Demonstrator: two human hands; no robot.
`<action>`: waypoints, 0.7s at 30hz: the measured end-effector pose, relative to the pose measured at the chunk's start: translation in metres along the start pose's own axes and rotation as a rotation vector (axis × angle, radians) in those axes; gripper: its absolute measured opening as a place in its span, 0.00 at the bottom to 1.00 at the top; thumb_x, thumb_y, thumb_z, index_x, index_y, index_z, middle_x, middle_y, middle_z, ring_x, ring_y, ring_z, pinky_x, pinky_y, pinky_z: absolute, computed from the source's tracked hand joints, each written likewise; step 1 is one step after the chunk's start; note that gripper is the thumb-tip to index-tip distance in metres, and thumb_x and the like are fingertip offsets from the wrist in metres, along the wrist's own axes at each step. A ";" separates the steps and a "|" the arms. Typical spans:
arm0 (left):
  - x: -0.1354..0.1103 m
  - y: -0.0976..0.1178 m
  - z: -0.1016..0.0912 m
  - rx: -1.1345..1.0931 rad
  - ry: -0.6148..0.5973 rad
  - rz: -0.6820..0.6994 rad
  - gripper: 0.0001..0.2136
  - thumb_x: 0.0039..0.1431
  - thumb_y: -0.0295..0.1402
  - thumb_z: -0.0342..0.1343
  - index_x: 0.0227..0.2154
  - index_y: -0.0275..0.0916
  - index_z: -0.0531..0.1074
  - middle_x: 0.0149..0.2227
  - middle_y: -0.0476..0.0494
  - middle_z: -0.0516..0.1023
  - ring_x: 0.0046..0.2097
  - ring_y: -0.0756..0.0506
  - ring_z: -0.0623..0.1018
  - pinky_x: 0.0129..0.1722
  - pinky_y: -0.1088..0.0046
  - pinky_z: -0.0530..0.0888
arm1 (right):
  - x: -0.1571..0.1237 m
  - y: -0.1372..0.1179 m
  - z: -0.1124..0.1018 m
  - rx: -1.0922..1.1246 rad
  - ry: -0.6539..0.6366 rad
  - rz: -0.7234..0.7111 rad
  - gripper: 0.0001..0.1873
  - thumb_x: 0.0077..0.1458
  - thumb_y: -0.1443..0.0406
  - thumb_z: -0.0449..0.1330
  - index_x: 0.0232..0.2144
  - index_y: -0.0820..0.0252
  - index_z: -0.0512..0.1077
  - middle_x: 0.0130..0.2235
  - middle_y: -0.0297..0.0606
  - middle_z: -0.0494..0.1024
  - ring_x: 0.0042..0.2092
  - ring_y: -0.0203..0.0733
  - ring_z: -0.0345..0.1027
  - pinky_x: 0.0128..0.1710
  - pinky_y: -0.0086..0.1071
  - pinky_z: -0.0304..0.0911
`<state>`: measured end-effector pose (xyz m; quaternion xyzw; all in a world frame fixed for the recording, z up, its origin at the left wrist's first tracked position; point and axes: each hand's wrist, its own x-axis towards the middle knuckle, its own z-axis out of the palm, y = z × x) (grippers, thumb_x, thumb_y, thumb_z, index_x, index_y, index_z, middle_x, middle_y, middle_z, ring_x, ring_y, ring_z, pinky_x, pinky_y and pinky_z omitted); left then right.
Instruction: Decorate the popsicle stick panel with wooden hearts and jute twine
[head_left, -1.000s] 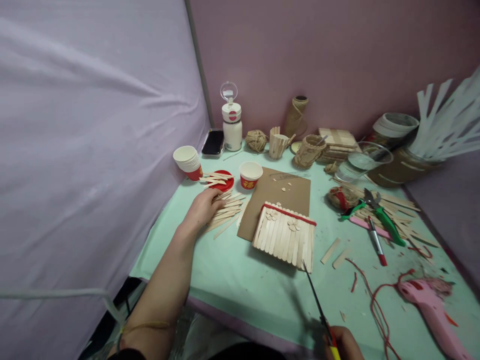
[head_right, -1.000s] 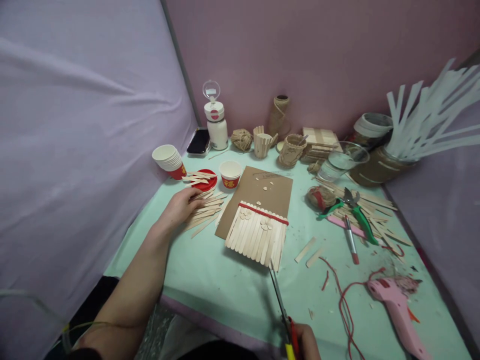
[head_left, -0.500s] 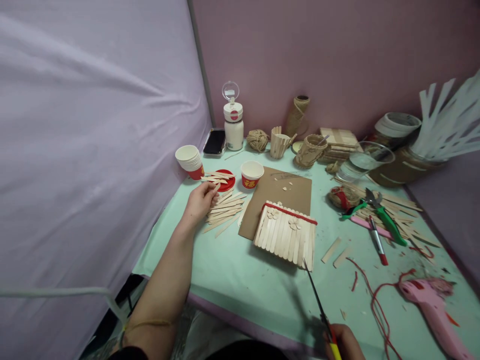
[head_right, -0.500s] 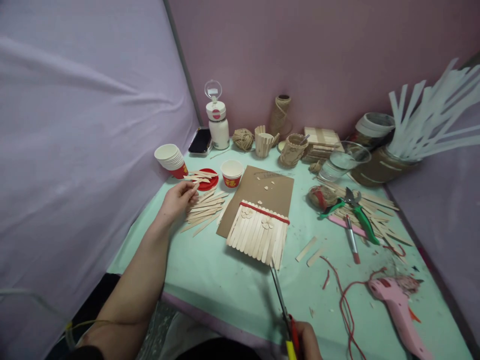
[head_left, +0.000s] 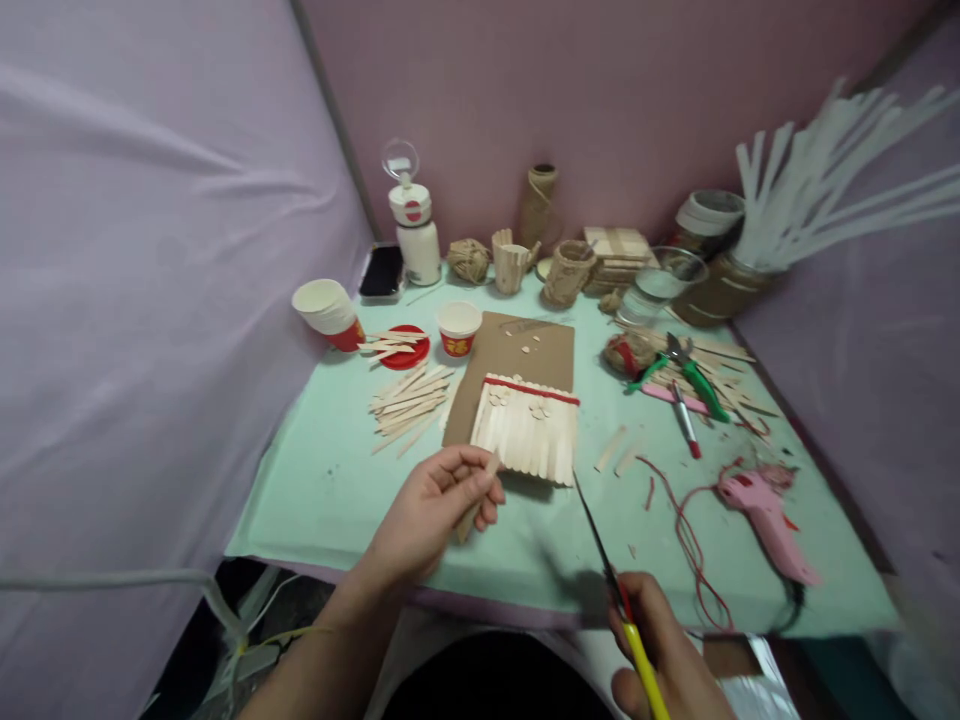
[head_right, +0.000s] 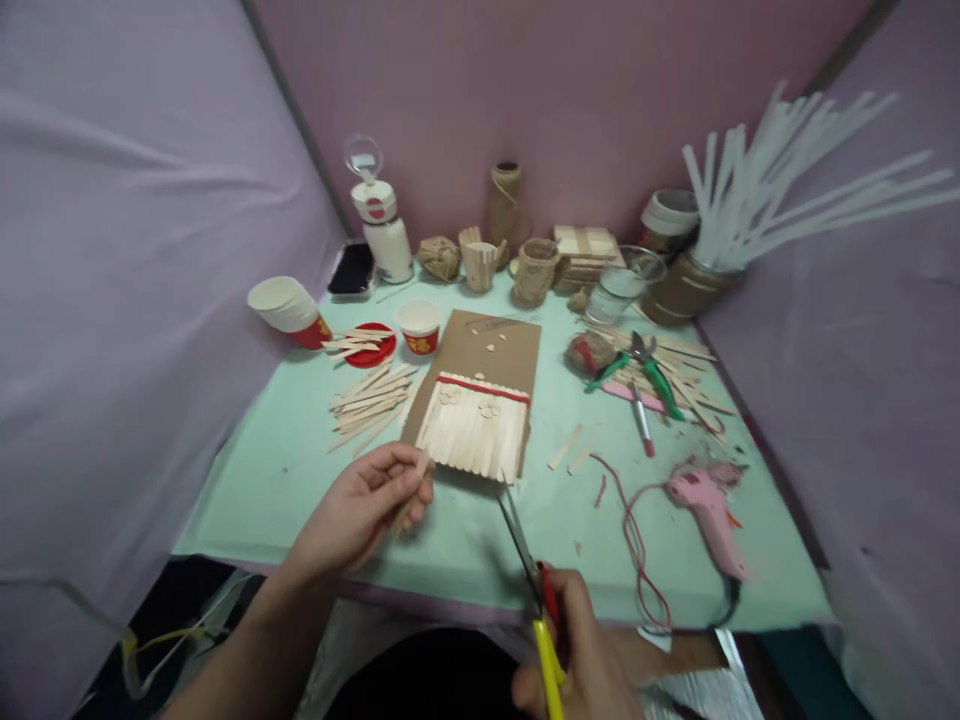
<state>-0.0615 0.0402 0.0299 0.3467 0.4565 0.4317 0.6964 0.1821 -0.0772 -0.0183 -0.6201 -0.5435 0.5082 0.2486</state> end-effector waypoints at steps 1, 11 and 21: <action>-0.004 -0.008 0.010 -0.010 -0.051 -0.040 0.14 0.53 0.41 0.65 0.34 0.36 0.72 0.26 0.49 0.76 0.24 0.53 0.73 0.23 0.80 0.68 | 0.000 -0.007 0.000 -0.002 -0.012 0.015 0.24 0.47 0.53 0.61 0.43 0.53 0.59 0.29 0.28 0.63 0.29 0.38 0.59 0.29 0.30 0.56; -0.005 -0.031 0.055 0.151 -0.275 -0.212 0.13 0.54 0.39 0.62 0.36 0.35 0.72 0.27 0.49 0.76 0.24 0.55 0.71 0.25 0.78 0.66 | -0.011 -0.032 -0.014 0.122 -0.198 0.012 0.23 0.56 0.42 0.52 0.36 0.53 0.55 0.27 0.27 0.61 0.25 0.34 0.51 0.23 0.28 0.47; -0.001 -0.044 0.066 0.186 -0.290 -0.258 0.11 0.52 0.37 0.61 0.34 0.35 0.71 0.26 0.49 0.76 0.24 0.54 0.70 0.26 0.76 0.66 | -0.014 -0.008 -0.013 0.068 -0.195 -0.062 0.20 0.63 0.44 0.43 0.39 0.54 0.53 0.32 0.29 0.59 0.30 0.36 0.50 0.30 0.32 0.52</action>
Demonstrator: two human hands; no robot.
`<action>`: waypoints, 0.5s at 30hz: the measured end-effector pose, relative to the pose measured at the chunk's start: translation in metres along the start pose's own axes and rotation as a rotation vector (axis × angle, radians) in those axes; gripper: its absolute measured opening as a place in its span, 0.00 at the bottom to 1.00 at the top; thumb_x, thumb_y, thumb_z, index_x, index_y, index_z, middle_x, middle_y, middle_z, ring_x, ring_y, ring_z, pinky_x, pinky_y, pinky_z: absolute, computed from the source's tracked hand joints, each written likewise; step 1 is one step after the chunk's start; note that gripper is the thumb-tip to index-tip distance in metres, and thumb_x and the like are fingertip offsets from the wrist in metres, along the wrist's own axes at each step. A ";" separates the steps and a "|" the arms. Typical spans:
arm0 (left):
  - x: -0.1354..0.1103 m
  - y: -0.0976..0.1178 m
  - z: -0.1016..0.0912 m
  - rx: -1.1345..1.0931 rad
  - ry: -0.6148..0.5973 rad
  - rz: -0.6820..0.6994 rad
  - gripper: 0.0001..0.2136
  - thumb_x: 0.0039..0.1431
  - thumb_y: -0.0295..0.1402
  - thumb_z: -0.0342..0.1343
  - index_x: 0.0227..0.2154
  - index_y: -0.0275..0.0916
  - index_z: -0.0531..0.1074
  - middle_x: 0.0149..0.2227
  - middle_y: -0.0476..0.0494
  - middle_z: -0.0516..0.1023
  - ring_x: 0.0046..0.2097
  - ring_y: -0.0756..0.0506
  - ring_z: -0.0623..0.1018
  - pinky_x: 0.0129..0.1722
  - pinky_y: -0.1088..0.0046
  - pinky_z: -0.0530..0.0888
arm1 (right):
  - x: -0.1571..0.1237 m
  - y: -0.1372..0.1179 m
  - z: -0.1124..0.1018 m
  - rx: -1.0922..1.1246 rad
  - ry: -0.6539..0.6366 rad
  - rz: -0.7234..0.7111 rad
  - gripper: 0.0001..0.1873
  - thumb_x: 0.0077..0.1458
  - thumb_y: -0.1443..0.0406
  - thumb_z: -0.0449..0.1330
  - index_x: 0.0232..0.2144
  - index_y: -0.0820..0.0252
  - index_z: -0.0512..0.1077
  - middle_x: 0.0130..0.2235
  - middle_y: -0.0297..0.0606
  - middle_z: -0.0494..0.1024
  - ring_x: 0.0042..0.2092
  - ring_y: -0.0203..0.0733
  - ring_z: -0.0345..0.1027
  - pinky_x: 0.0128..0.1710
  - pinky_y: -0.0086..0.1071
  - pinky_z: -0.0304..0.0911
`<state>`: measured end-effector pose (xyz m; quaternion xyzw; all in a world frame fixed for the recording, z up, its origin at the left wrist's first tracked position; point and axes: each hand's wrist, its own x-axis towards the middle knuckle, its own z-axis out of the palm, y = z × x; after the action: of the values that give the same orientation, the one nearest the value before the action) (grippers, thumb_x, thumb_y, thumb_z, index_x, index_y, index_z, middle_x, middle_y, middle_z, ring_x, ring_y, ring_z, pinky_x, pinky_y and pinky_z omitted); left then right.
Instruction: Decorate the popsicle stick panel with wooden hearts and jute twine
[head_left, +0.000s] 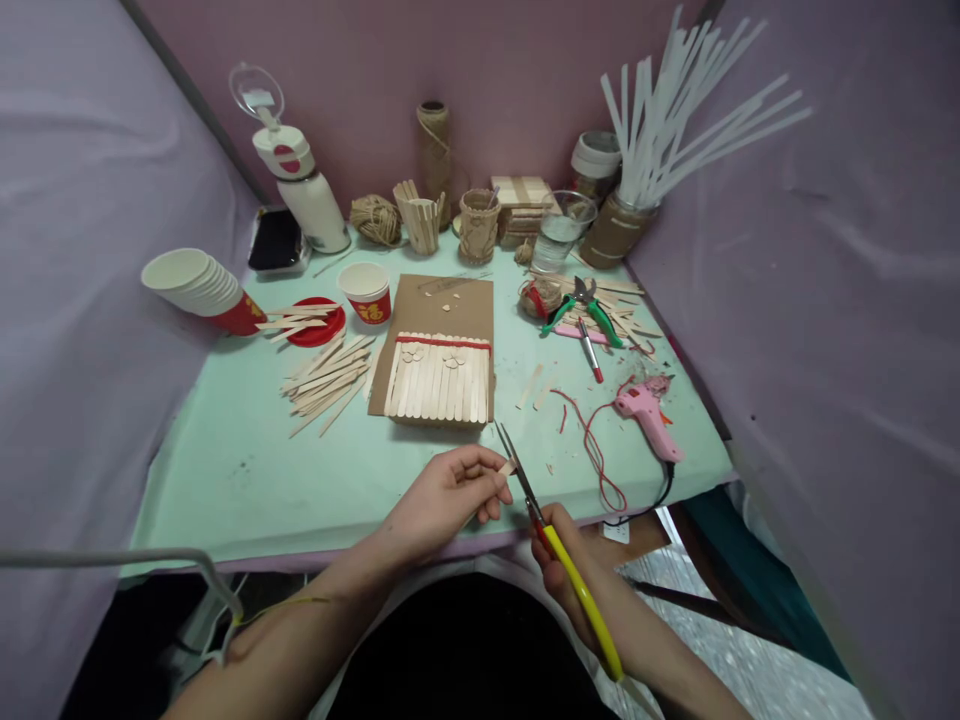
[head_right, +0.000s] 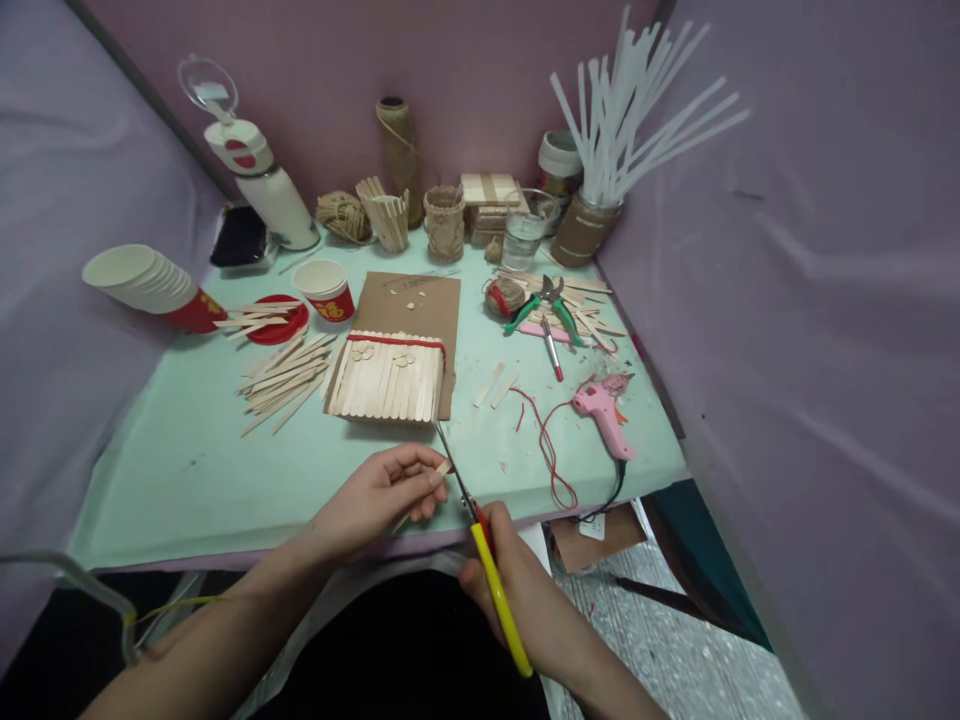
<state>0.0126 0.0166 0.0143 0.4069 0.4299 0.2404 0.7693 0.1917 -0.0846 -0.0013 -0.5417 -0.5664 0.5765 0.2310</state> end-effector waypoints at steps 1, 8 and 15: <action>0.000 0.000 0.000 0.004 0.001 -0.006 0.11 0.53 0.37 0.60 0.34 0.35 0.71 0.26 0.49 0.76 0.24 0.54 0.70 0.26 0.76 0.66 | 0.000 0.001 0.001 0.003 -0.003 -0.003 0.20 0.63 0.44 0.42 0.39 0.54 0.53 0.32 0.29 0.59 0.30 0.36 0.50 0.29 0.32 0.51; 0.002 -0.001 0.001 0.049 0.000 -0.029 0.08 0.54 0.35 0.59 0.33 0.34 0.71 0.26 0.48 0.75 0.24 0.54 0.70 0.26 0.76 0.66 | 0.001 0.007 0.004 0.005 0.028 -0.018 0.21 0.63 0.44 0.43 0.40 0.54 0.55 0.32 0.30 0.60 0.31 0.37 0.53 0.30 0.32 0.54; 0.002 -0.004 0.007 -0.049 0.010 -0.029 0.11 0.52 0.37 0.60 0.34 0.35 0.71 0.27 0.49 0.75 0.24 0.54 0.70 0.26 0.76 0.65 | 0.003 0.007 0.008 -0.009 0.115 -0.022 0.22 0.63 0.43 0.43 0.37 0.55 0.56 0.30 0.28 0.59 0.29 0.35 0.52 0.29 0.31 0.53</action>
<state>0.0194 0.0126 0.0120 0.3805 0.4335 0.2417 0.7803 0.1861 -0.0869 -0.0108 -0.5690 -0.5607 0.5392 0.2669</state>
